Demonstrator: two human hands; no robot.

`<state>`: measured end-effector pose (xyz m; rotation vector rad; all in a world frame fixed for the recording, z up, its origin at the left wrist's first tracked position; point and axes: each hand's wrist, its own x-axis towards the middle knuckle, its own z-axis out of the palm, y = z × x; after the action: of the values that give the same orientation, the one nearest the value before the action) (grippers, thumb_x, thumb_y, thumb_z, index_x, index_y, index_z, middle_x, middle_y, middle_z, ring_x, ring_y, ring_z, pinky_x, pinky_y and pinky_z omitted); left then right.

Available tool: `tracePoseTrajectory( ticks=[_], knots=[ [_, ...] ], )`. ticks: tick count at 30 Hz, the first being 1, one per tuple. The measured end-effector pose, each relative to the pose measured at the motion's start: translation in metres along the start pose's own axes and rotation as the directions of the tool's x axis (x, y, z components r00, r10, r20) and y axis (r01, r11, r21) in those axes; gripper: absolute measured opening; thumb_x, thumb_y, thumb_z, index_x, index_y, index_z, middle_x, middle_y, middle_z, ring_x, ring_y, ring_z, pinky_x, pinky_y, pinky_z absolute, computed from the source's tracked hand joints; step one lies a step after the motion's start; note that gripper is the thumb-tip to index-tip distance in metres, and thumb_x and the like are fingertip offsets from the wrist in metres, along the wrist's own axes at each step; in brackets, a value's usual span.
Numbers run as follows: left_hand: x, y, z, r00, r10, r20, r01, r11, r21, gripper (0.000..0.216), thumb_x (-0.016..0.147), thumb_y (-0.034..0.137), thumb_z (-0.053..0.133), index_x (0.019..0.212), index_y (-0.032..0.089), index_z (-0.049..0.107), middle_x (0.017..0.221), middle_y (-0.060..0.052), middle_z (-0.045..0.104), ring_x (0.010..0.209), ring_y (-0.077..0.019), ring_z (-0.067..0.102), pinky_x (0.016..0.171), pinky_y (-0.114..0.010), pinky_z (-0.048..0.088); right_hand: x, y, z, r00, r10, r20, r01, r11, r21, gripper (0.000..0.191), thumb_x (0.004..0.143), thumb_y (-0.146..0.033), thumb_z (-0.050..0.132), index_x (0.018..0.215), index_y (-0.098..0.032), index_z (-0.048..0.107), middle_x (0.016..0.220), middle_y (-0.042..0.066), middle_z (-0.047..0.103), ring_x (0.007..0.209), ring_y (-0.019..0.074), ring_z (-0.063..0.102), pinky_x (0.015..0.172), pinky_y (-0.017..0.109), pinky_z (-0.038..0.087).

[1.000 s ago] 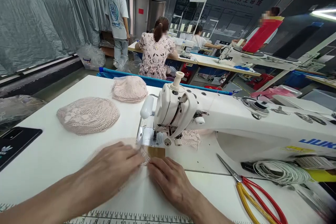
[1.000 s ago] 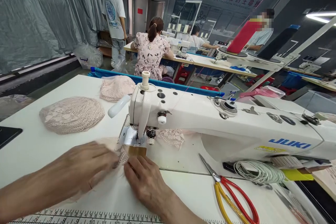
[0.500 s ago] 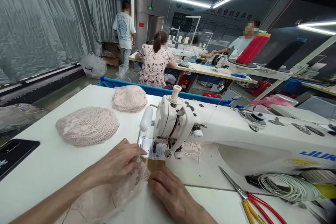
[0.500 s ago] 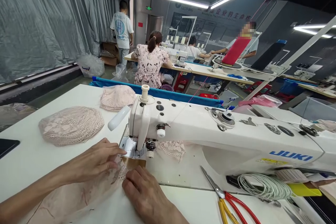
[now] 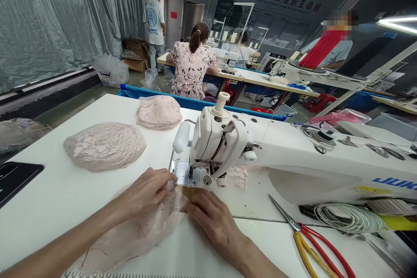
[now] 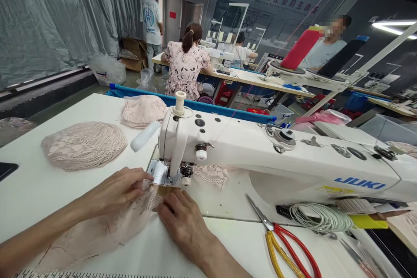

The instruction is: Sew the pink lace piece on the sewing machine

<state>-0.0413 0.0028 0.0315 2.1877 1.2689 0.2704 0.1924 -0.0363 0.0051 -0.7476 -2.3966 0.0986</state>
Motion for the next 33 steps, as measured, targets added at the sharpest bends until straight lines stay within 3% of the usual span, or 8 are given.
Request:
tracePoseTrajectory(
  ticks=[16, 24, 28, 33],
  knots=[
    [0.001, -0.012, 0.008, 0.998, 0.063, 0.010, -0.064, 0.998, 0.018, 0.035, 0.091, 0.014, 0.037, 0.121, 0.022, 0.053, 0.085, -0.001, 0.056, 0.079, -0.0225, 0.056, 0.077, -0.035, 0.040, 0.002, 0.002, 0.001, 0.999, 0.002, 0.039, 0.000, 0.999, -0.053, 0.031, 0.104, -0.011, 0.031, 0.095, -0.014, 0.060, 0.092, 0.008, 0.064, 0.077, 0.0167, 0.055, 0.066, 0.030, 0.042],
    [0.003, -0.010, 0.009, 0.999, 0.047, -0.002, -0.047, 0.999, 0.011, 0.030, 0.089, 0.011, 0.036, 0.110, 0.020, 0.055, 0.085, -0.001, 0.055, 0.079, -0.0224, 0.055, 0.079, -0.036, 0.039, 0.003, 0.006, 0.003, 0.998, -0.060, -0.003, 0.060, 0.997, -0.047, 0.030, 0.105, -0.013, 0.032, 0.101, -0.011, 0.062, 0.108, 0.008, 0.069, 0.088, 0.0175, 0.058, 0.069, 0.031, 0.046],
    [0.003, -0.007, 0.008, 1.000, 0.025, 0.001, -0.025, 1.000, -0.009, 0.022, 0.091, 0.013, 0.037, 0.101, 0.021, 0.055, 0.086, -0.001, 0.056, 0.080, -0.0227, 0.056, 0.078, -0.035, 0.039, 0.004, 0.006, 0.002, 0.998, -0.066, -0.009, 0.066, 0.996, -0.063, 0.029, 0.105, -0.013, 0.034, 0.102, -0.012, 0.063, 0.109, 0.009, 0.069, 0.090, 0.0177, 0.059, 0.070, 0.032, 0.048],
    [0.003, -0.004, 0.007, 1.000, 0.011, -0.007, -0.012, 1.000, -0.021, 0.023, 0.091, 0.013, 0.037, 0.103, 0.020, 0.056, 0.085, -0.001, 0.057, 0.081, -0.0228, 0.056, 0.078, -0.035, 0.040, 0.003, 0.006, 0.002, 0.998, -0.067, -0.015, 0.065, 0.994, -0.087, 0.030, 0.104, -0.012, 0.034, 0.104, -0.012, 0.063, 0.107, 0.010, 0.069, 0.090, 0.0177, 0.060, 0.070, 0.032, 0.048]
  ],
)
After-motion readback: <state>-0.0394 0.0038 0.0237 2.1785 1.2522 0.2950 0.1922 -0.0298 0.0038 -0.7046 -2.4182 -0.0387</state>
